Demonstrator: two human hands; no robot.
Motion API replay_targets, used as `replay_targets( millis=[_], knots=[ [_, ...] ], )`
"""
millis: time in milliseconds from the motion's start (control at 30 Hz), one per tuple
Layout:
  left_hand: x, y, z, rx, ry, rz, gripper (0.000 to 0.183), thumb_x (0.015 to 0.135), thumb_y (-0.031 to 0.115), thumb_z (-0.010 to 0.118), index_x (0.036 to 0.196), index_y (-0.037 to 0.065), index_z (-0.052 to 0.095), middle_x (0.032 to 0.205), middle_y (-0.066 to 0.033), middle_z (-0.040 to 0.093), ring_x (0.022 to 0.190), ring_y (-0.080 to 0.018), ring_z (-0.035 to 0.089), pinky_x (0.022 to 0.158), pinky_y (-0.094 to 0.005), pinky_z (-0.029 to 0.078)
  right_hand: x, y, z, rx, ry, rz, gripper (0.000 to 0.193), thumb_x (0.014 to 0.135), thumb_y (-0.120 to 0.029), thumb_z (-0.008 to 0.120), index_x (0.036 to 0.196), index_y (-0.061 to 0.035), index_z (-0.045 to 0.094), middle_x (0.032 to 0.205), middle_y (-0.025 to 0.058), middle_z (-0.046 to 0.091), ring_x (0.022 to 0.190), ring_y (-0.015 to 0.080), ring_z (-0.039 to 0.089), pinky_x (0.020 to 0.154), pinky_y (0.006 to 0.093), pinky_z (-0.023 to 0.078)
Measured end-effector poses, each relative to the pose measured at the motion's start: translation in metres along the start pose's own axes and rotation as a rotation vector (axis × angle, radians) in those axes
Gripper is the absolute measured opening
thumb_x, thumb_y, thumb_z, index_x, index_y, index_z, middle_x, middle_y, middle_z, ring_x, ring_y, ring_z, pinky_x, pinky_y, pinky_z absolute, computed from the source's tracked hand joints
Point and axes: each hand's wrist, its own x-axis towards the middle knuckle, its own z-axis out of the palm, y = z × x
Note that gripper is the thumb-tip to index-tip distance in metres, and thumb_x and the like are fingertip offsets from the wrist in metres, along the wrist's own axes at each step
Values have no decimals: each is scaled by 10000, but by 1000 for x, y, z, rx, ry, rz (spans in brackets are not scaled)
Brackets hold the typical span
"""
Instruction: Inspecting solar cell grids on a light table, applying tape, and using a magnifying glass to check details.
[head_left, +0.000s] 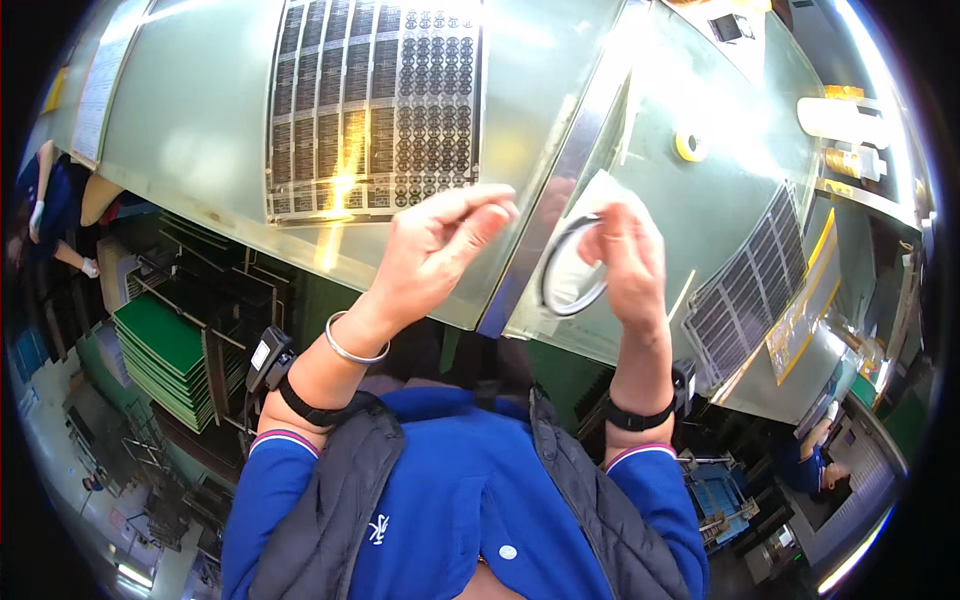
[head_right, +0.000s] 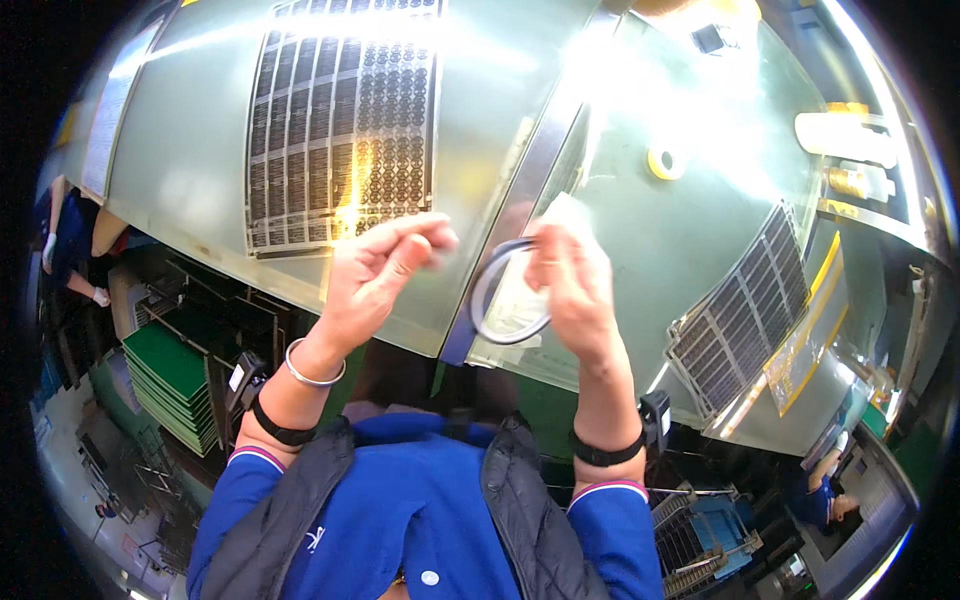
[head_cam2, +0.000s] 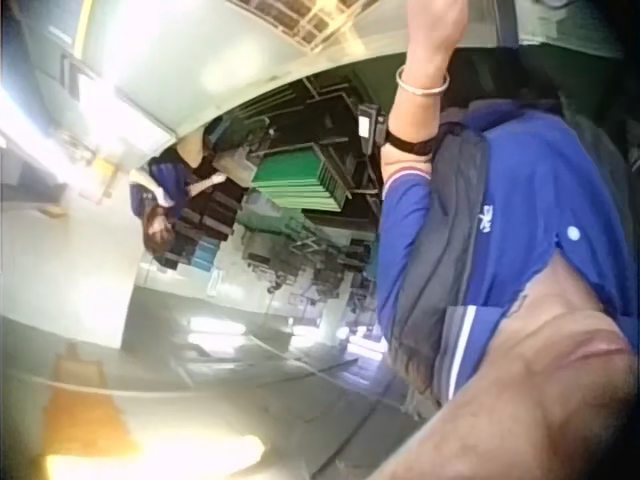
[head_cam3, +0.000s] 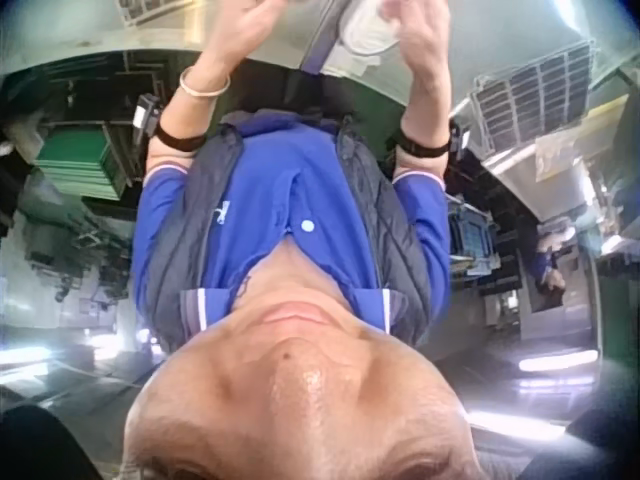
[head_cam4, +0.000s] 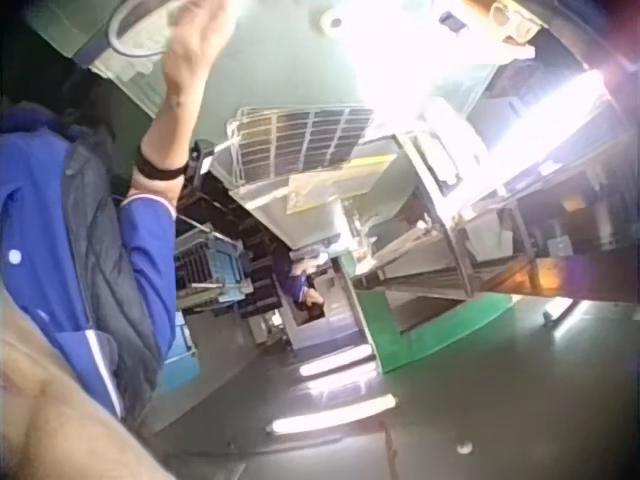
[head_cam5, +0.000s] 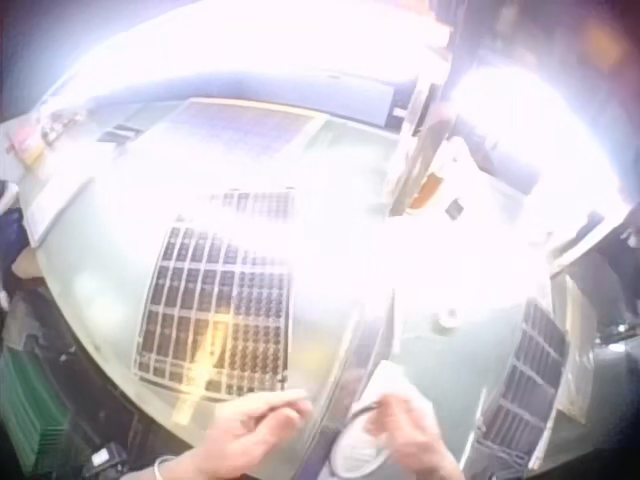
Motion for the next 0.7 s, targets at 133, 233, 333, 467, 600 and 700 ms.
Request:
replay_targets(
  millis=[133,233,333,467,600,700],
  knots=[
    [-9,-29,28,812,-108,508,613,825,243,686,1330,-5,445,1333,-199,488,1255,-305,462,1078,-441,325,-39,6,-12,670,534,-157,274,1037,-280,344,981,-46,475,719,39,468,600,114,401,552,254,352],
    [-47,-45,45,619,-540,490,762,802,341,685,1384,-16,346,1355,-213,443,1298,-361,392,1118,-480,245,-51,12,0,660,500,-177,242,1027,-277,380,995,-54,468,749,27,435,632,116,393,596,268,368],
    [-71,-17,30,-118,-953,-361,494,917,241,618,1329,23,455,768,-94,686,648,-199,668,640,-339,542,-48,13,28,677,481,-119,215,1019,-267,402,993,-62,460,750,12,394,640,122,375,628,281,371],
    [-79,-15,2,-137,-411,-106,81,860,62,663,854,-13,693,748,-69,679,589,-122,636,522,-255,492,-37,11,57,904,268,-120,210,1027,-239,363,886,-91,407,720,4,371,623,117,358,600,279,342],
    [-36,17,-34,140,401,361,190,741,60,782,890,2,679,856,-69,670,769,-142,623,682,-278,497,-13,-9,88,923,154,-200,202,1028,-246,356,924,-89,431,699,-1,370,620,121,359,611,280,341],
    [-32,44,-49,-32,390,221,218,715,59,802,889,0,684,842,-64,670,709,-128,606,648,-259,490,-4,-31,106,971,74,-273,191,1028,-240,353,963,-86,445,695,-2,371,627,128,365,636,300,348]
  ],
)
